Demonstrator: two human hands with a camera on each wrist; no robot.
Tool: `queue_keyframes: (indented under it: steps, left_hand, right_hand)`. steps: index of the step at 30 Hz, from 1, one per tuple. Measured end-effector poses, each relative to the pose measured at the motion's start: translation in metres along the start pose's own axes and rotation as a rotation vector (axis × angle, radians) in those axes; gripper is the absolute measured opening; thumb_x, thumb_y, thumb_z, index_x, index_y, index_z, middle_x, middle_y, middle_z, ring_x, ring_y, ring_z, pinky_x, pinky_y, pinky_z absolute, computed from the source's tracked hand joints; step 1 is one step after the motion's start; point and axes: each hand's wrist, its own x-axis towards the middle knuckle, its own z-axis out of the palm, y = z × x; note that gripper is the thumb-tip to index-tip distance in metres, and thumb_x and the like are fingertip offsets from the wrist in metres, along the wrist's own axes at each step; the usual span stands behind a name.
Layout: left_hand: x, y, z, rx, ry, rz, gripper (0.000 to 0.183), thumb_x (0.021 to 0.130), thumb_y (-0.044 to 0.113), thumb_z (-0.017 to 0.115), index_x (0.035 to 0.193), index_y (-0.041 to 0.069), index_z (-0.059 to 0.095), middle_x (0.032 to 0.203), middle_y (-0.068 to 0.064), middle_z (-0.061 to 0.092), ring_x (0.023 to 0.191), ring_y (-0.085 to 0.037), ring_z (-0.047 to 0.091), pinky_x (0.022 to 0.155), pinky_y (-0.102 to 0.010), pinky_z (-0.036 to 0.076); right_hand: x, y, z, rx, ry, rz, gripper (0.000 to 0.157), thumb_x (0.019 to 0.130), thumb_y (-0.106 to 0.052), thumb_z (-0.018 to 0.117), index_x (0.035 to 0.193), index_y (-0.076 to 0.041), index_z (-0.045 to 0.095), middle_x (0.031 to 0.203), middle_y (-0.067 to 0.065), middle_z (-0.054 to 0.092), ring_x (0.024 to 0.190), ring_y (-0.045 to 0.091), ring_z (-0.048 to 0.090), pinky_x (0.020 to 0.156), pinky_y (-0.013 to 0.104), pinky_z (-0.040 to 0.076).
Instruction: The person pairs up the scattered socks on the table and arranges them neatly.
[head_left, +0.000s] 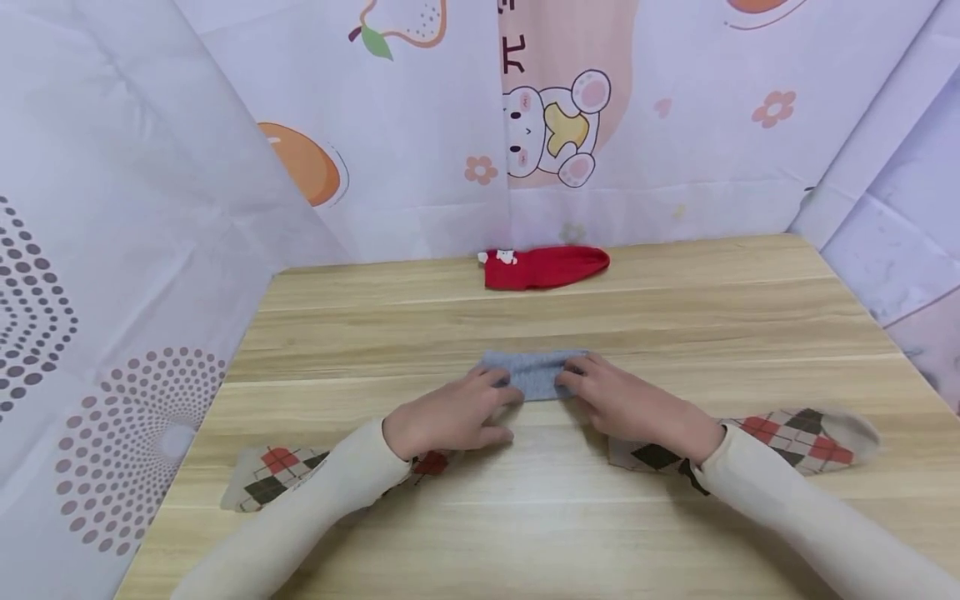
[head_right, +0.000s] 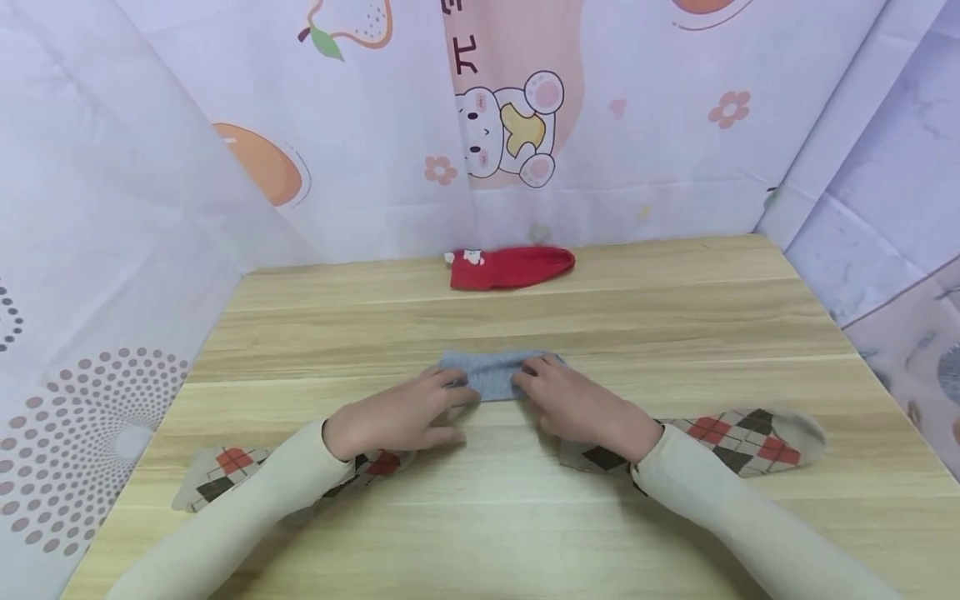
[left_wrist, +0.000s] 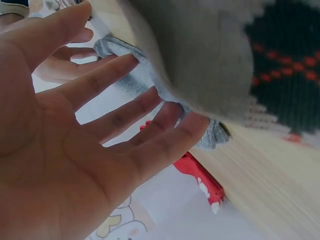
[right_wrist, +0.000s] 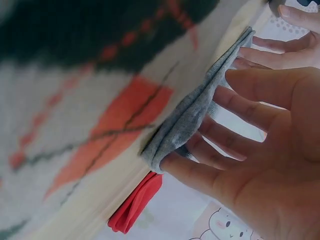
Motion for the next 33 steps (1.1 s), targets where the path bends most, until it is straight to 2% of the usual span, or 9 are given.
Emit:
queue_keyframes:
  steps: [4, 11, 14, 19, 23, 26, 29, 33]
  left_hand:
    - [0.008, -0.008, -0.003, -0.007, 0.0, -0.004, 0.047, 0.095, 0.035, 0.068, 0.134, 0.009, 0.061, 0.135, -0.012, 0.054, 0.123, -0.028, 0.048, 0.104, -0.038, 0.043]
    - [0.02, -0.016, -0.009, -0.033, -0.008, -0.02, 0.047, 0.096, 0.033, 0.066, 0.136, 0.008, 0.059, 0.14, -0.014, 0.051, 0.13, -0.031, 0.044, 0.11, -0.043, 0.039]
    - [0.024, -0.02, -0.01, -0.027, -0.003, -0.024, 0.048, 0.096, 0.035, 0.066, 0.136, 0.009, 0.059, 0.14, -0.012, 0.05, 0.129, -0.029, 0.044, 0.112, -0.042, 0.036]
    - [0.034, -0.029, -0.012, -0.042, -0.002, -0.046, 0.048, 0.096, 0.037, 0.065, 0.137, 0.012, 0.058, 0.14, -0.008, 0.049, 0.128, -0.024, 0.043, 0.106, -0.037, 0.042]
    - [0.044, -0.037, -0.015, -0.061, -0.011, -0.061, 0.049, 0.097, 0.038, 0.064, 0.138, 0.014, 0.057, 0.144, -0.01, 0.047, 0.133, -0.026, 0.04, 0.108, -0.038, 0.04]
    - [0.053, -0.044, -0.017, -0.062, -0.005, -0.043, 0.049, 0.096, 0.037, 0.065, 0.138, 0.012, 0.058, 0.143, -0.011, 0.048, 0.132, -0.027, 0.042, 0.109, -0.04, 0.039]
    - [0.061, -0.05, -0.019, -0.059, 0.007, -0.023, 0.048, 0.096, 0.035, 0.066, 0.136, 0.009, 0.058, 0.14, -0.012, 0.05, 0.128, -0.027, 0.045, 0.108, -0.04, 0.04]
    - [0.071, -0.056, -0.022, -0.054, 0.022, -0.029, 0.048, 0.096, 0.034, 0.066, 0.136, 0.008, 0.059, 0.14, -0.013, 0.05, 0.127, -0.027, 0.046, 0.107, -0.039, 0.04]
  right_hand:
    - [0.006, 0.008, 0.0, 0.009, 0.016, -0.006, 0.029, 0.091, 0.001, 0.065, 0.119, 0.002, 0.063, 0.118, 0.018, 0.059, 0.108, 0.032, 0.056, 0.09, 0.044, 0.051]
    - [0.016, 0.022, -0.003, 0.053, 0.018, 0.033, 0.03, 0.09, 0.003, 0.063, 0.121, 0.003, 0.064, 0.119, 0.019, 0.059, 0.11, 0.034, 0.057, 0.093, 0.047, 0.05]
    - [0.02, 0.027, -0.005, 0.071, 0.029, 0.052, 0.029, 0.091, 0.001, 0.061, 0.12, 0.002, 0.064, 0.119, 0.019, 0.059, 0.111, 0.034, 0.057, 0.094, 0.048, 0.049]
    - [0.024, 0.036, -0.008, 0.099, 0.029, 0.078, 0.027, 0.093, 0.0, 0.058, 0.12, 0.001, 0.064, 0.123, 0.021, 0.058, 0.117, 0.038, 0.054, 0.098, 0.051, 0.047]
    - [0.031, 0.047, -0.008, 0.099, 0.065, 0.039, 0.026, 0.09, 0.006, 0.059, 0.115, 0.003, 0.064, 0.118, 0.023, 0.06, 0.11, 0.039, 0.057, 0.095, 0.052, 0.047]
    - [0.038, 0.056, -0.008, 0.092, 0.089, 0.017, 0.026, 0.087, 0.007, 0.061, 0.113, 0.004, 0.065, 0.113, 0.023, 0.062, 0.105, 0.038, 0.059, 0.093, 0.052, 0.048]
    - [0.044, 0.064, -0.008, 0.101, 0.087, 0.028, 0.025, 0.088, 0.007, 0.062, 0.112, 0.004, 0.065, 0.111, 0.022, 0.062, 0.104, 0.037, 0.059, 0.092, 0.05, 0.049]
    - [0.051, 0.074, -0.011, 0.118, 0.08, 0.047, 0.024, 0.087, 0.009, 0.061, 0.111, 0.004, 0.065, 0.108, 0.02, 0.062, 0.099, 0.033, 0.059, 0.089, 0.048, 0.049]
